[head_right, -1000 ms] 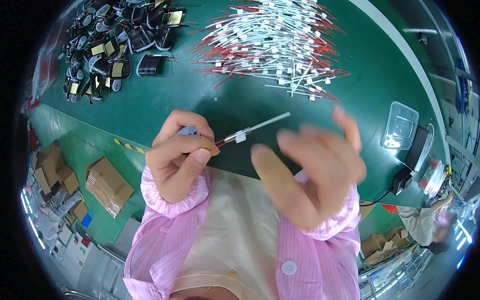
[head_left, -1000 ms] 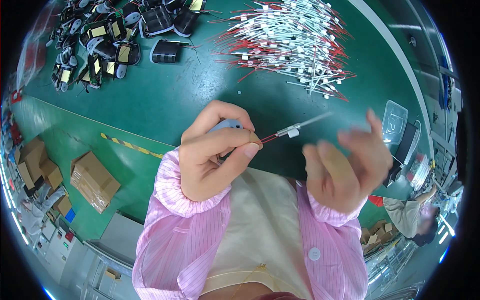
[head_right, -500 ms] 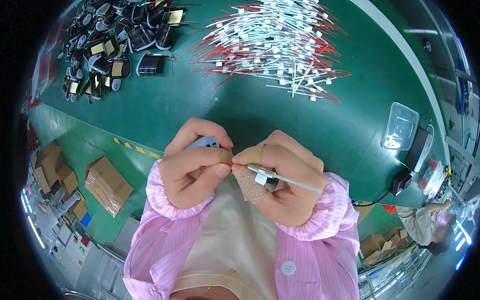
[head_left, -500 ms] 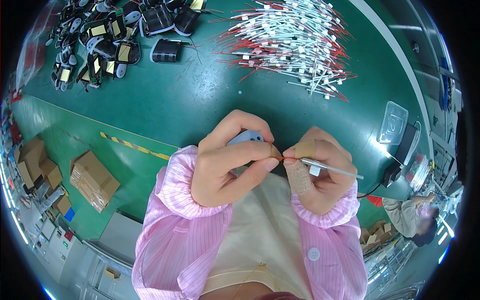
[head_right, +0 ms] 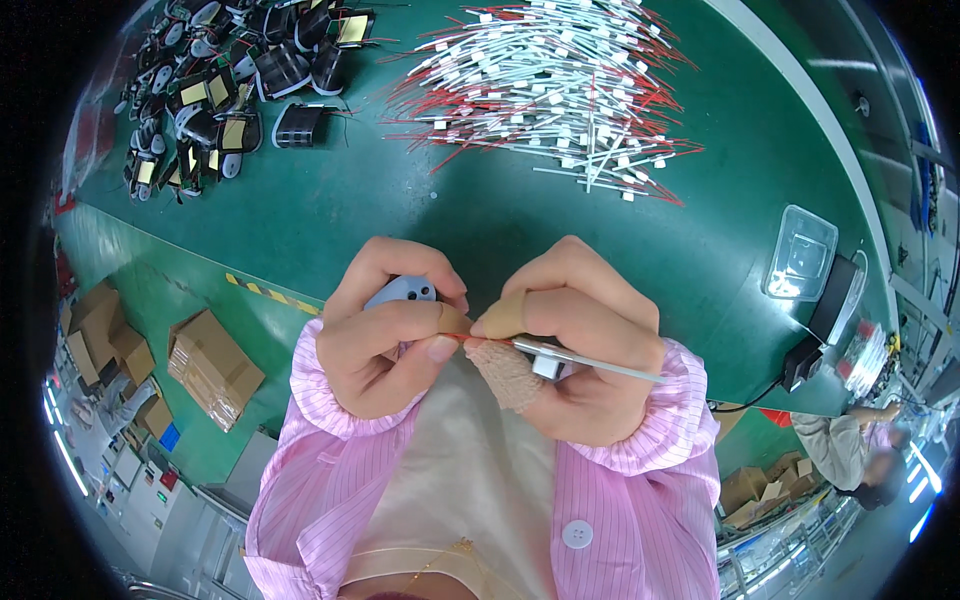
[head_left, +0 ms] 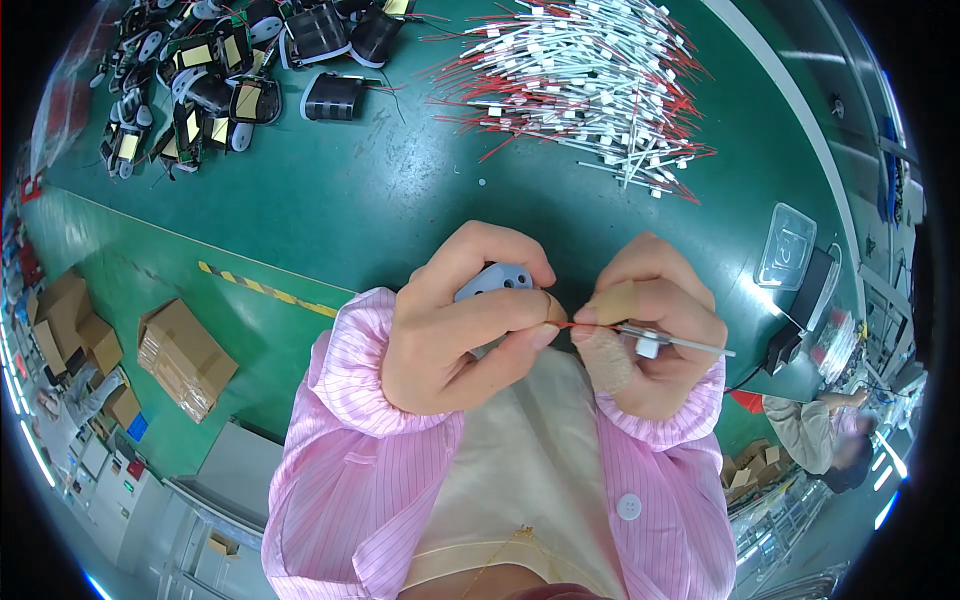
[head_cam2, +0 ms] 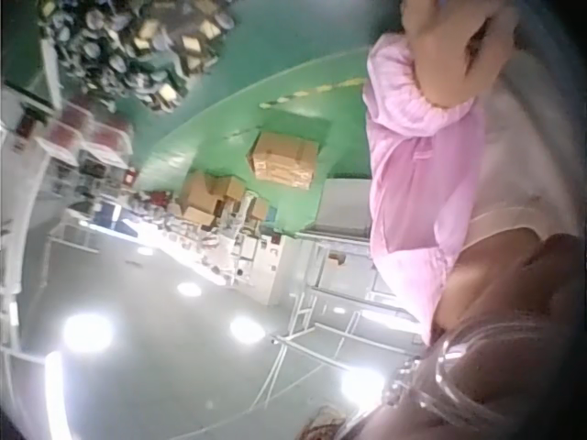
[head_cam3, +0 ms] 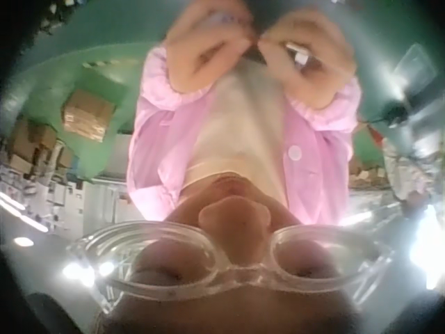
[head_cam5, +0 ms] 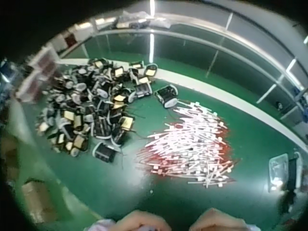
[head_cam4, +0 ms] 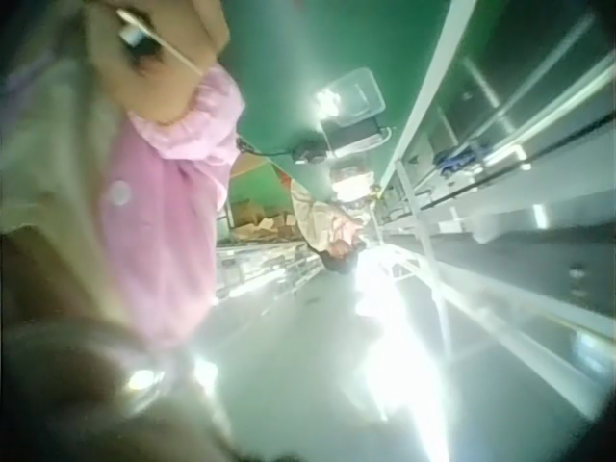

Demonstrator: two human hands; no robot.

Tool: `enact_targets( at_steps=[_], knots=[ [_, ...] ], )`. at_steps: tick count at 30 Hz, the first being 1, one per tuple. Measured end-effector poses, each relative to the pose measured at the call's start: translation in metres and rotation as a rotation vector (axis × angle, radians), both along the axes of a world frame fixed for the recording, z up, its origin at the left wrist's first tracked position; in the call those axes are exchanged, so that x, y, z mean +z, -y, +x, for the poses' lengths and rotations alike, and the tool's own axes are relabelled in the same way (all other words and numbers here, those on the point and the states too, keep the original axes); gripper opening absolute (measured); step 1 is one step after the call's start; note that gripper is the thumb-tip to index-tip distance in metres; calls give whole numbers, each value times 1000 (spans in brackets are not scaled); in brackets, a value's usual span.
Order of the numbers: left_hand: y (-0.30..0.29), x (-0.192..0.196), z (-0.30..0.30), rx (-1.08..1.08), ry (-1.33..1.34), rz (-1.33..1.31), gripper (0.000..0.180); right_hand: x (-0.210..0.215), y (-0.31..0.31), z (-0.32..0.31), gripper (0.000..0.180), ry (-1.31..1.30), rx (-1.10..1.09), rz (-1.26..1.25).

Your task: The person inserts red and white wires into small grey electronic components at a factory workstation. They repeatedly pick up a component, thread the wires into the holes, and place the finished unit on the table.

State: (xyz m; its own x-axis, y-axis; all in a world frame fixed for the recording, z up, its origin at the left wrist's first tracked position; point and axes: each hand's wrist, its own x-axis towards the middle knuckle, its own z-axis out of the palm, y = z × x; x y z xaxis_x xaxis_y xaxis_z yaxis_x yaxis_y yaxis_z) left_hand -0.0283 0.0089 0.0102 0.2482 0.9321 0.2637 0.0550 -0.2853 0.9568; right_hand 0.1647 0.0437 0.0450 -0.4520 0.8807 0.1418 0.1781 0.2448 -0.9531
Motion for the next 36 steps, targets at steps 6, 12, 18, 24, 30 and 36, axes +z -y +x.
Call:
enact_targets(
  at_steps=[6,12,18,24,30,36],
  knots=[
    [2,-4,5,12,122,-44,54,-4,3,3,13,-281,-135,-250],
    [-1,-1,1,-92,-29,41,85,4,-2,-4,13,-164,-21,-182],
    [-4,-2,3,-110,-23,99,91,10,5,-4,15,-104,-73,-143],
    [-6,-4,4,-118,-17,145,91,15,10,-7,17,-54,-119,-88],
    [-5,-4,5,-130,-14,155,90,20,7,-6,20,19,-90,-30],
    [-3,-1,5,-135,-11,108,90,16,6,-8,20,53,-74,95]
  ],
)
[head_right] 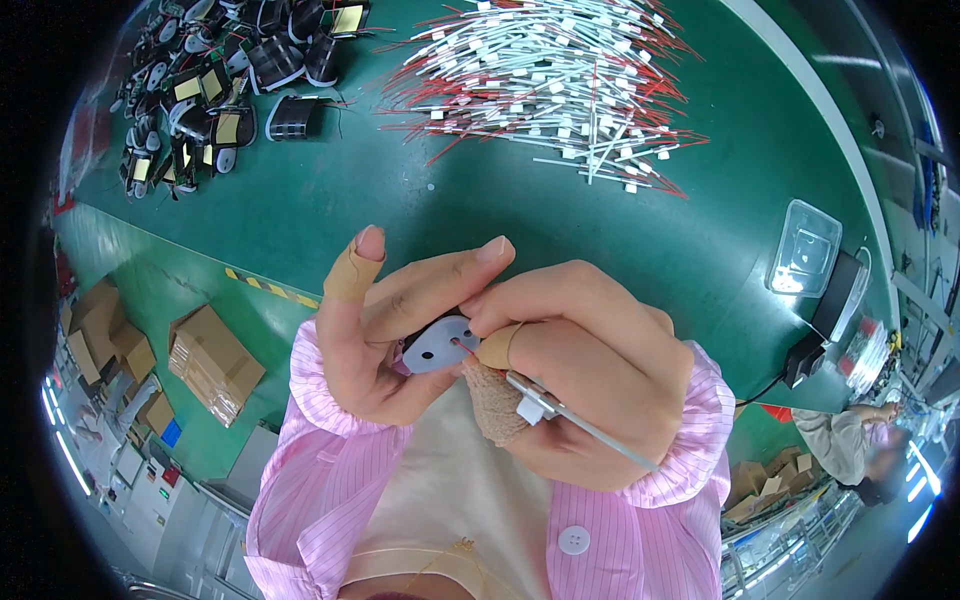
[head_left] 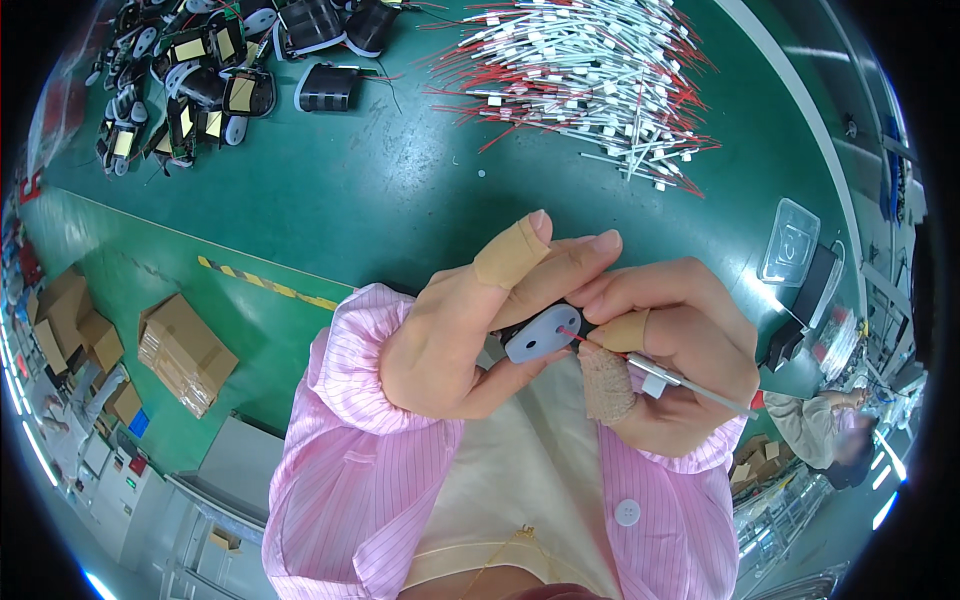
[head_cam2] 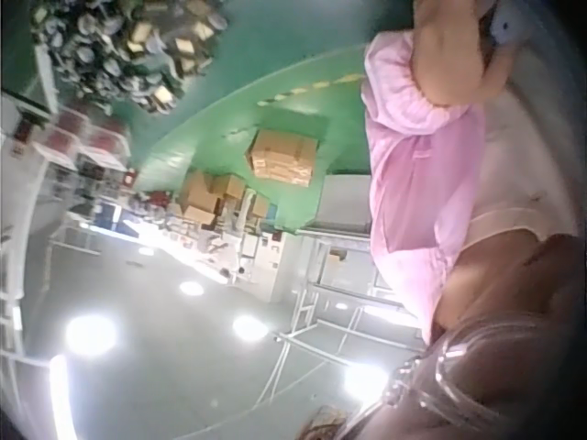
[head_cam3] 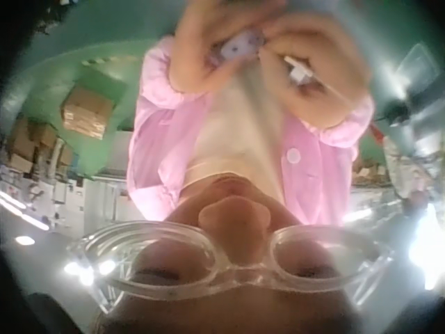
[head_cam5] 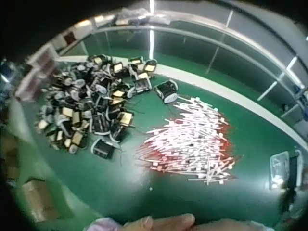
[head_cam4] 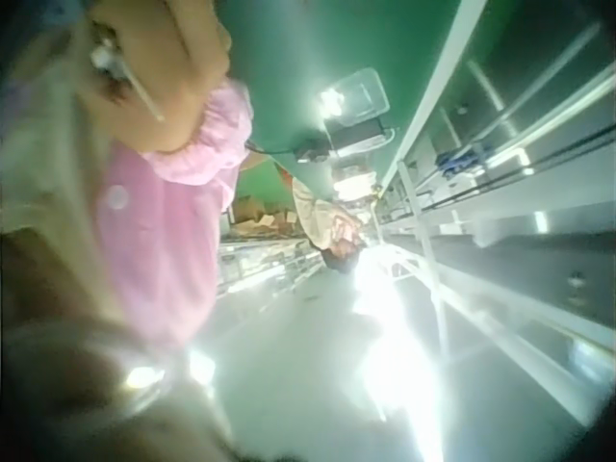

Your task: The person inserts red and white wires into small grey electronic components at a factory workstation. They repeatedly pick up a component, thread the wires into the holes, and place the finished unit on the table.

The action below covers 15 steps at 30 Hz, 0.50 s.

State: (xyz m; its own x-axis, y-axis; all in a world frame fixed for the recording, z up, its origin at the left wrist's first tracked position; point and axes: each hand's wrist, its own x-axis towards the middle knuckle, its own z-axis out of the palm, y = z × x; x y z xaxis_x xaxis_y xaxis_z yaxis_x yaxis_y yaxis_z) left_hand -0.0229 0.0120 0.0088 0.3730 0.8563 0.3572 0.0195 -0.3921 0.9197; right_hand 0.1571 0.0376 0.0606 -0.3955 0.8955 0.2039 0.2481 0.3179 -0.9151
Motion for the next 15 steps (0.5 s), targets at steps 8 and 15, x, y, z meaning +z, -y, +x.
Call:
enact_targets(
  at_steps=[8,15],
  knots=[
    [2,-1,1,-16,10,-16,94,5,0,-1,20,103,-2,10],
    [4,-2,1,-18,-6,-9,97,16,4,-3,11,197,-12,-103]
  ],
)
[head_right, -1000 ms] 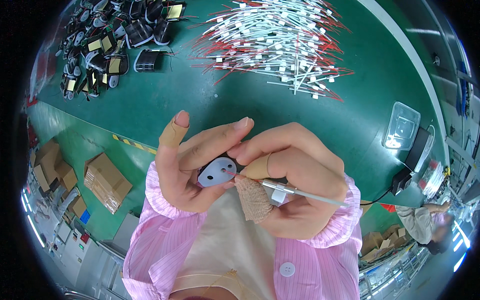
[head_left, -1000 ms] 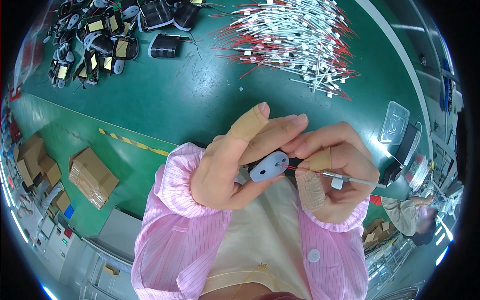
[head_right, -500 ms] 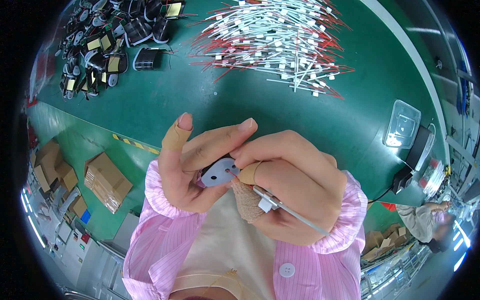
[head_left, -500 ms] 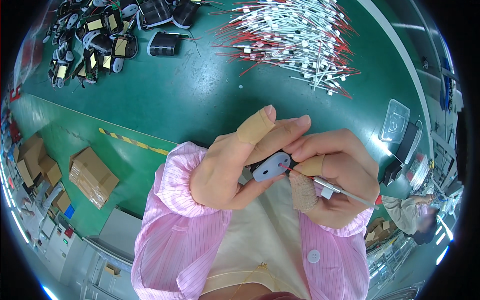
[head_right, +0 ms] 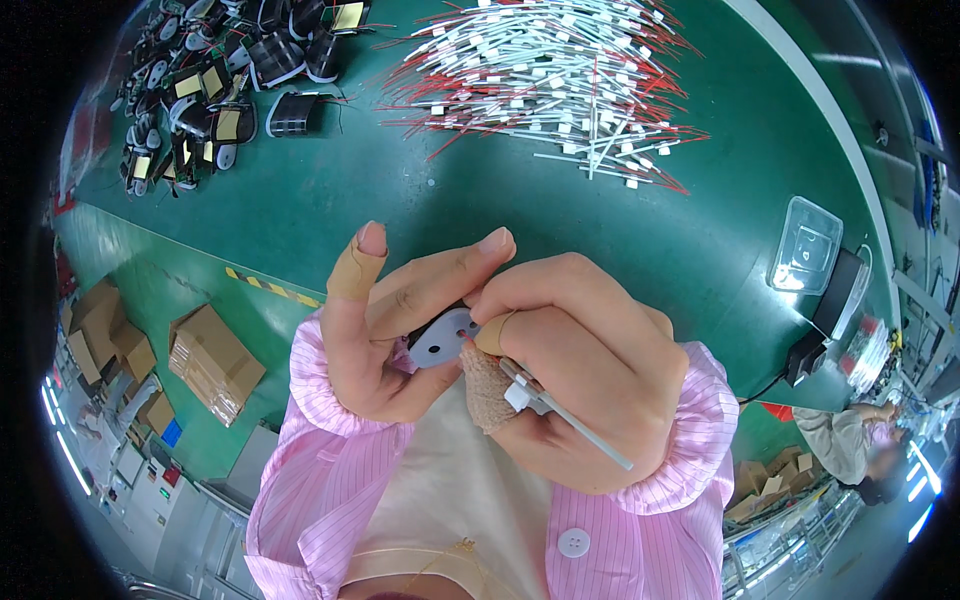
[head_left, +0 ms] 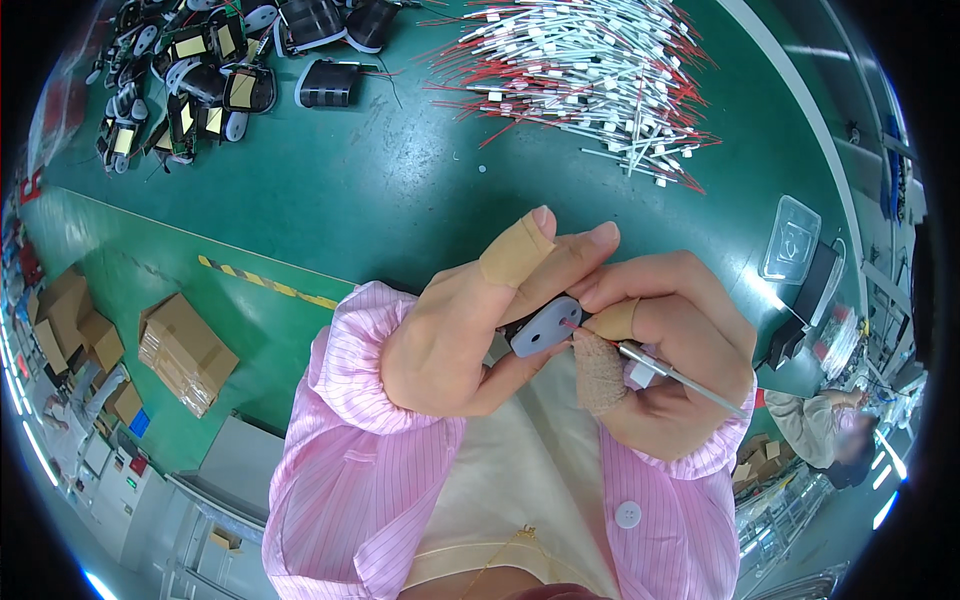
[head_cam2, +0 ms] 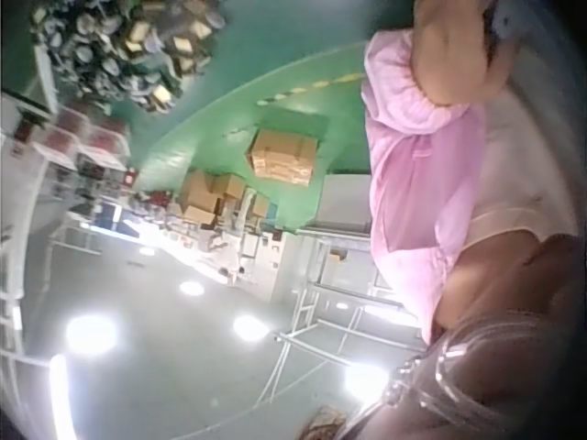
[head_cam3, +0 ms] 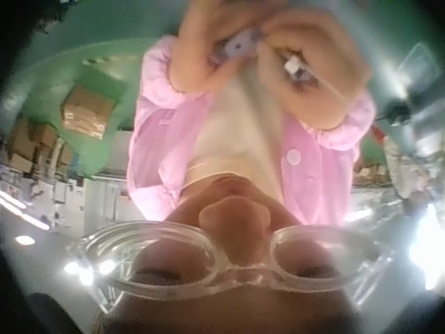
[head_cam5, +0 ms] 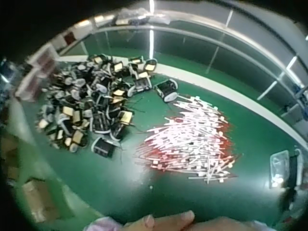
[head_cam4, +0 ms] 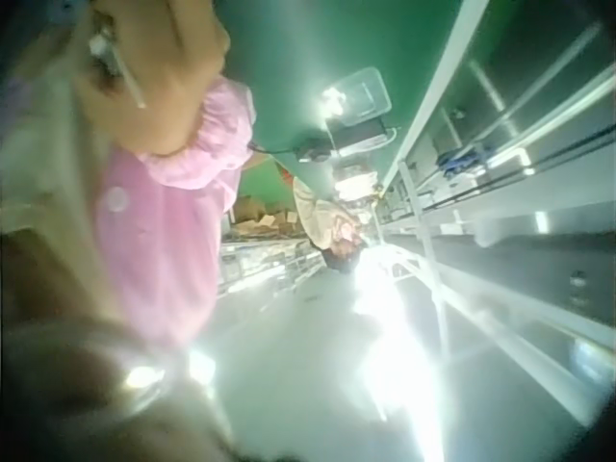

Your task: The person inserts red and white wires into small grey electronic components at a factory workstation. They repeatedly pick up a component, thread the wires into the holes, and place the finished unit on the table.

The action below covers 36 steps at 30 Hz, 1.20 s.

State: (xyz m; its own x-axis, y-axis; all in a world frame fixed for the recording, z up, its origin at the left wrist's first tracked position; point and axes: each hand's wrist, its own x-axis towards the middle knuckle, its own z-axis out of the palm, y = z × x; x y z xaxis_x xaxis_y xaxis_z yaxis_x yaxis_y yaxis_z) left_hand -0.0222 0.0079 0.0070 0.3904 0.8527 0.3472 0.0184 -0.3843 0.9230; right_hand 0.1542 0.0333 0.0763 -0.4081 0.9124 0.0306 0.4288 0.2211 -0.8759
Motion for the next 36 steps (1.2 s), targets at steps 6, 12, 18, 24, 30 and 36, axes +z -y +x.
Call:
enact_targets(
  at_steps=[6,12,18,24,30,36],
  knots=[
    [1,-3,0,-2,-28,19,98,0,-2,0,12,1,0,-29],
    [1,-3,-1,-11,-41,25,99,2,-5,0,11,-5,8,-72],
    [-1,1,2,26,-16,16,98,-2,-1,0,9,-68,-35,-64],
    [-1,2,2,40,-41,25,97,-3,-4,1,9,-74,-17,-72],
    [-2,4,2,34,-55,26,97,-4,-4,1,9,-84,-25,-62],
    [-2,4,2,32,-84,26,97,-3,-3,-1,9,-69,-45,-84]
  ],
)
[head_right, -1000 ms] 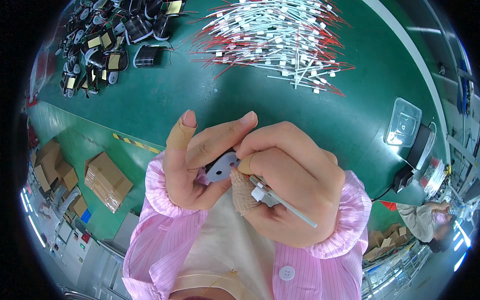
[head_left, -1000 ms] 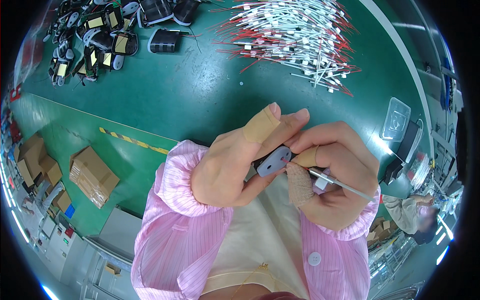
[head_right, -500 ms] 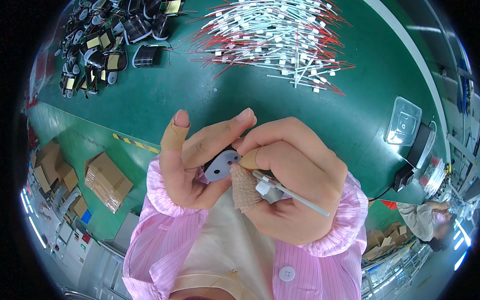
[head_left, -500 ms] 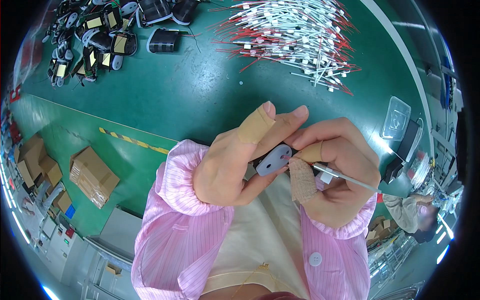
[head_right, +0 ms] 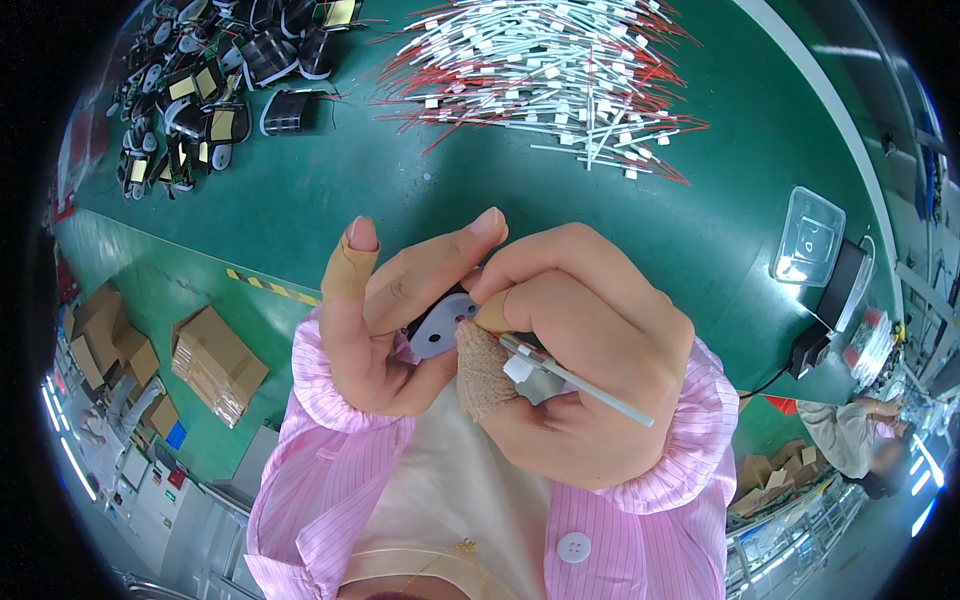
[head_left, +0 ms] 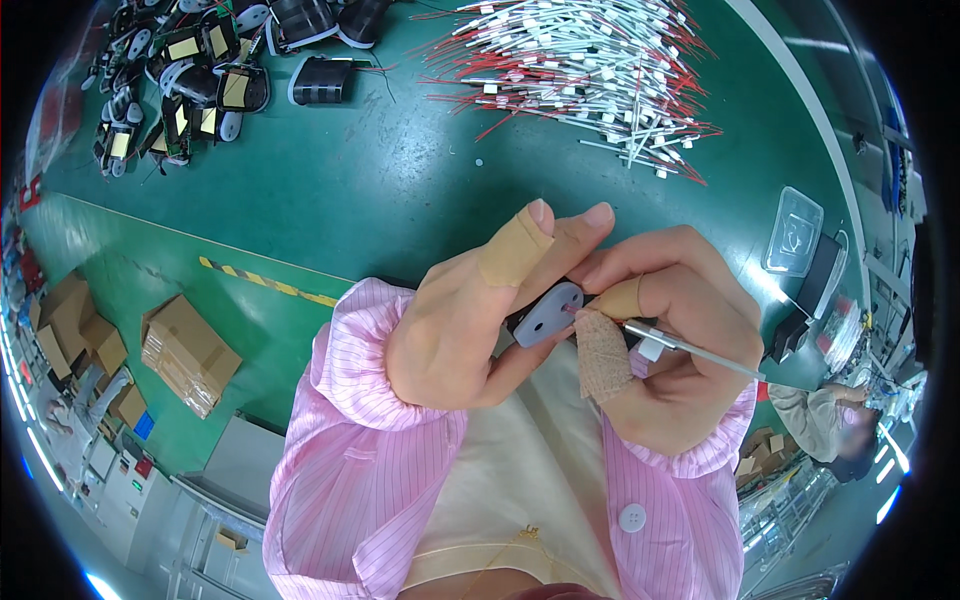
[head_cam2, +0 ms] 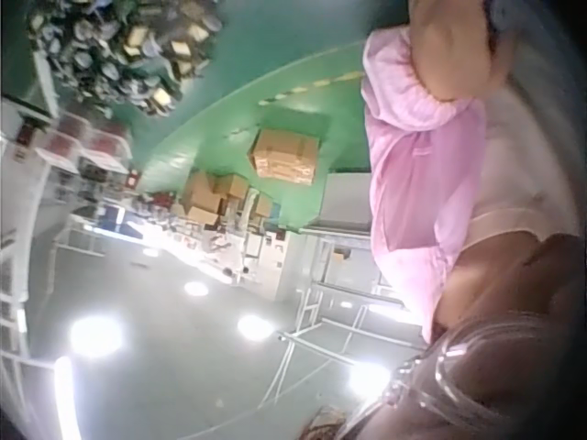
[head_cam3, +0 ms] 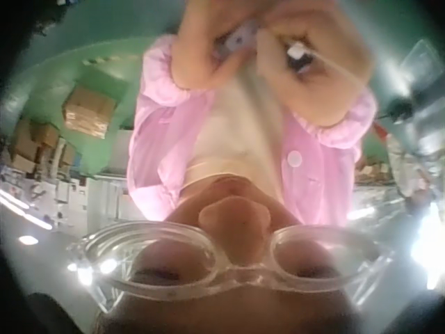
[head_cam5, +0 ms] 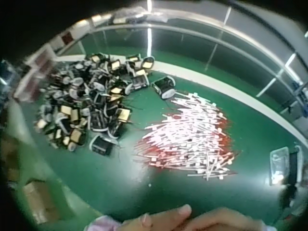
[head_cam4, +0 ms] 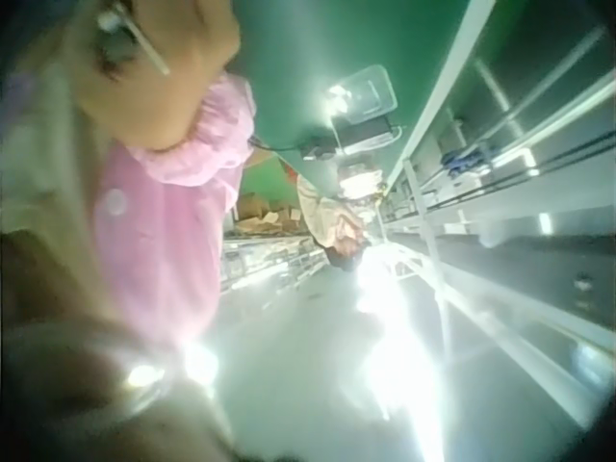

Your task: The person inserts red and white wires into small grey electronic components at a factory workstation. They repeatedly pick up a component, thread the wires into the holes, and place the finished unit on the table.

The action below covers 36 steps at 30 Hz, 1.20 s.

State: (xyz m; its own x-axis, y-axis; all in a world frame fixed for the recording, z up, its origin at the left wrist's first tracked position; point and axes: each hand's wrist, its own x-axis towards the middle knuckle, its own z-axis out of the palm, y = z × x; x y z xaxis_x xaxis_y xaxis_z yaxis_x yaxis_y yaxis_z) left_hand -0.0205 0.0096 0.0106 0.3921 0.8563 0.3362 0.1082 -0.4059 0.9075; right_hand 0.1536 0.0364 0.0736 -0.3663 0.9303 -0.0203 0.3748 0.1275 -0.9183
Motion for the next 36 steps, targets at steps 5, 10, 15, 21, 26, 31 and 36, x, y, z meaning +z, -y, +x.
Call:
enact_targets(
  at_steps=[5,10,15,21,26,31,36],
  knots=[
    [1,0,1,22,-27,12,97,-1,-2,1,8,-10,2,1],
    [-1,-1,1,21,-7,11,97,-3,-4,0,7,-5,19,38],
    [-4,-3,-2,-17,32,16,96,-1,-4,-1,7,-7,4,5],
    [-7,-6,-6,-26,23,83,93,0,-3,-2,8,20,19,36],
    [-7,-4,-6,-23,8,102,91,1,-2,-3,9,21,7,60],
    [-9,-5,-6,-29,17,115,92,2,-2,-4,10,32,5,70],
    [-9,-5,-2,7,20,119,89,2,-3,-5,11,41,2,88]
  ],
)
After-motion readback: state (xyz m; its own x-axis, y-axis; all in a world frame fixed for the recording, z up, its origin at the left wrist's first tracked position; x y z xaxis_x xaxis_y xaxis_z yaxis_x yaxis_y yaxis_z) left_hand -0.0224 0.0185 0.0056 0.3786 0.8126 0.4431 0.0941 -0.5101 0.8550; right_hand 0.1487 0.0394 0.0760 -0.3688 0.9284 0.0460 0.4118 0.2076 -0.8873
